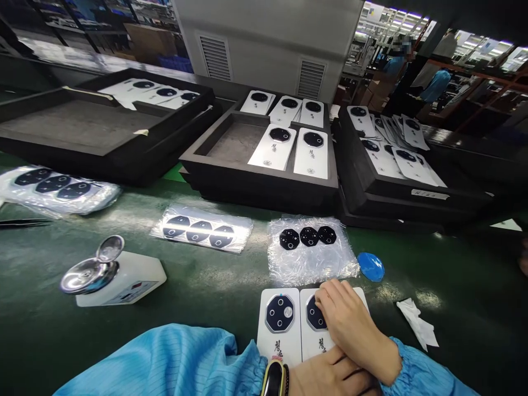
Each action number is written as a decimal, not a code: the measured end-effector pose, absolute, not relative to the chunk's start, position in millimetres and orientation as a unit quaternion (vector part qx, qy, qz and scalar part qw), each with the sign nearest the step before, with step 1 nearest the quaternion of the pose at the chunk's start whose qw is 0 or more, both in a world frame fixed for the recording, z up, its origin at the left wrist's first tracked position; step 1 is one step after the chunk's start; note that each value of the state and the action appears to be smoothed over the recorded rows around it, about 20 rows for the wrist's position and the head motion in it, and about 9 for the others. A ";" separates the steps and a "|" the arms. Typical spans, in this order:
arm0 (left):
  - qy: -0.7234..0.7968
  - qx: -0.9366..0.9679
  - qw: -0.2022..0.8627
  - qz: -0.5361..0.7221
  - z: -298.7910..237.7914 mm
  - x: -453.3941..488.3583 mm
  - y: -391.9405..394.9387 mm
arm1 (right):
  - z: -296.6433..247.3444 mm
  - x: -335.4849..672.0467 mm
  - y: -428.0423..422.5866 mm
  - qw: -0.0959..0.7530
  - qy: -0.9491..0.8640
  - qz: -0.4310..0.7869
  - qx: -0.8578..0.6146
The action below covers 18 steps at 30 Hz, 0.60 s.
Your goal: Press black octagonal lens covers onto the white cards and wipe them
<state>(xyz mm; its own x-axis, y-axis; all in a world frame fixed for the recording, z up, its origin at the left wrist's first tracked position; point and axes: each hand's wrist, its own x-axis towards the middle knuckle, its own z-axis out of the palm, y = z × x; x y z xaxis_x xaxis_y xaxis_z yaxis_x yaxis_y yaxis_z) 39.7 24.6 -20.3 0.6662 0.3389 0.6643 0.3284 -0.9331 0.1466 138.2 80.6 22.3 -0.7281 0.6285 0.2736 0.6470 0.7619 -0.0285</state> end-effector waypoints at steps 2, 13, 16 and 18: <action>0.182 0.913 -0.005 0.366 -17.5 38.2 26.0 | 26.4 139.8 85.2 0.157 -0.920 0.005 -0.360; 0.199 0.905 -0.026 0.376 -10.7 37.2 27.5 | 35.7 135.2 94.4 0.105 -0.928 0.043 -0.356; 0.201 0.902 -0.022 0.382 -11.9 37.9 27.0 | 33.5 135.5 95.7 0.105 -0.931 0.040 -0.348; 0.197 0.906 -0.026 0.373 -13.8 37.4 26.5 | 32.4 136.3 97.5 0.105 -0.931 0.043 -0.347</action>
